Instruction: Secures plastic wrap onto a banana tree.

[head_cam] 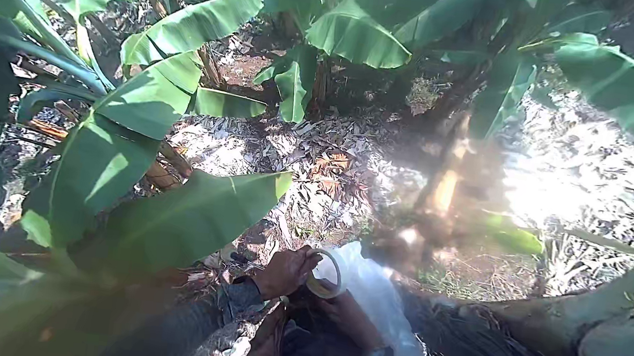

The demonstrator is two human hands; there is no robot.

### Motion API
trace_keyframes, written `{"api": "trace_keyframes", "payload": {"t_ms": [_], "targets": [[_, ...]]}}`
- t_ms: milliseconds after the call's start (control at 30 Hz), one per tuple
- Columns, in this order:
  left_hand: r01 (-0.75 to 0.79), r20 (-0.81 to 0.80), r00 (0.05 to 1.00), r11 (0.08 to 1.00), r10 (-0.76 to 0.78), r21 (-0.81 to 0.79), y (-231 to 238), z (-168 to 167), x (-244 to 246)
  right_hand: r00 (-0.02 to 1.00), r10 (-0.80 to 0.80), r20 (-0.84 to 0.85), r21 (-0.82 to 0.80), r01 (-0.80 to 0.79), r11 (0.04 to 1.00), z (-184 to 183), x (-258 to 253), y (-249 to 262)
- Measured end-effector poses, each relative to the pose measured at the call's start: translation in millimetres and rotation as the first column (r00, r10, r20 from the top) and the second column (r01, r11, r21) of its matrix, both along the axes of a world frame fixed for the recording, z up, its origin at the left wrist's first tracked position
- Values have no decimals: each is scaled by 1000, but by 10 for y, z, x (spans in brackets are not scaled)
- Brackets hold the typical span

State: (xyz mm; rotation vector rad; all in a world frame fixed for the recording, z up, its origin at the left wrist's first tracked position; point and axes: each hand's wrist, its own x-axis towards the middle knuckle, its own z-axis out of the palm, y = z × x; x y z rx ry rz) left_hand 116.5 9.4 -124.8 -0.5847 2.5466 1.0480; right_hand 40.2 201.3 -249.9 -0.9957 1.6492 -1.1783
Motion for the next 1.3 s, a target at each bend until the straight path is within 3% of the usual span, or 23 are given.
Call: {"api": "trace_keyframes", "payload": {"t_ms": [100, 167, 267, 333, 400, 467, 500, 533, 600, 667, 700, 767, 833, 867, 933, 1000, 1033, 1100, 1167, 1200, 1233, 1300], "targets": [[215, -27, 976, 974, -218, -67, 197, 814, -4, 998, -24, 62, -110, 30, 993, -18, 42, 154], [241, -104, 963, 968, -247, -70, 235, 1007, 15, 997, -39, 70, -26, 40, 999, 36, 19, 169], [-3, -19, 1000, 987, 6, 158, 171, 123, 134, 995, -6, 95, 50, 2, 999, -57, 80, 173], [1, 33, 999, 992, -5, 126, 55, -138, 108, 997, 24, 72, -3, -24, 1000, -122, 55, 103], [128, 35, 991, 991, -129, 44, 150, 220, 128, 996, 38, 80, -72, -32, 997, -82, 81, 177], [223, -129, 964, 971, -233, -83, 257, 659, 166, 997, 4, 74, -34, -1, 999, 92, 81, 237], [203, -218, 950, 972, -224, -115, 277, 678, 185, 994, 1, 106, -15, 1, 1000, 147, 66, 245], [150, -243, 957, 987, -160, -60, 285, 534, 208, 989, 2, 145, -4, -2, 1000, 107, 66, 249], [19, -120, 993, 993, -5, 120, 318, -99, 264, 981, 15, 192, -11, -13, 1000, -81, 104, 301], [96, 0, 995, 990, -97, 104, 232, -404, 177, 984, 9, 179, -89, 7, 996, -164, 99, 268], [184, 33, 982, 980, -187, 71, 230, -297, 88, 984, -10, 176, -109, 30, 994, -119, 76, 291], [356, 26, 934, 935, -356, 8, 294, 255, 14, 978, -66, 198, -66, 81, 995, 66, 112, 391], [392, -84, 914, 917, -397, -68, 279, 656, -22, 980, -96, 176, -28, 102, 994, 154, 83, 371], [351, -117, 928, 935, -354, -49, 267, 601, -37, 978, -96, 187, -35, 104, 994, 124, 63, 361], [190, -44, 981, 978, -187, 88, 309, 16, -13, 971, -71, 227, -17, 77, 997, -47, 75, 415], [193, 80, 976, 976, -201, 97, 238, -363, -30, 970, -35, 239, -65, 52, 996, -145, 77, 359], [255, 109, 959, 965, -261, 67, 215, -323, -76, 975, -21, 219, -111, 47, 993, -171, 38, 335], [381, 116, 917, 924, -383, 35, 307, 102, -57, 984, -22, 175, -147, 48, 988, -149, 63, 423], [431, 28, 902, 902, -431, -22, 326, 611, -35, 994, -30, 108, -76, 38, 996, -15, 60, 417], [393, -54, 917, 918, -395, -45, 322, 674, -22, 994, -24, 103, -44, 28, 999, 6, 50, 399], [325, -99, 940, 946, -326, -26, 306, 563, -32, 993, -19, 118, -20, 21, 1000, -16, 31, 365], [181, 20, 983, 980, -183, 85, 311, -5, -17, 984, 12, 178, 4, -13, 1000, -101, 62, 367]]}}
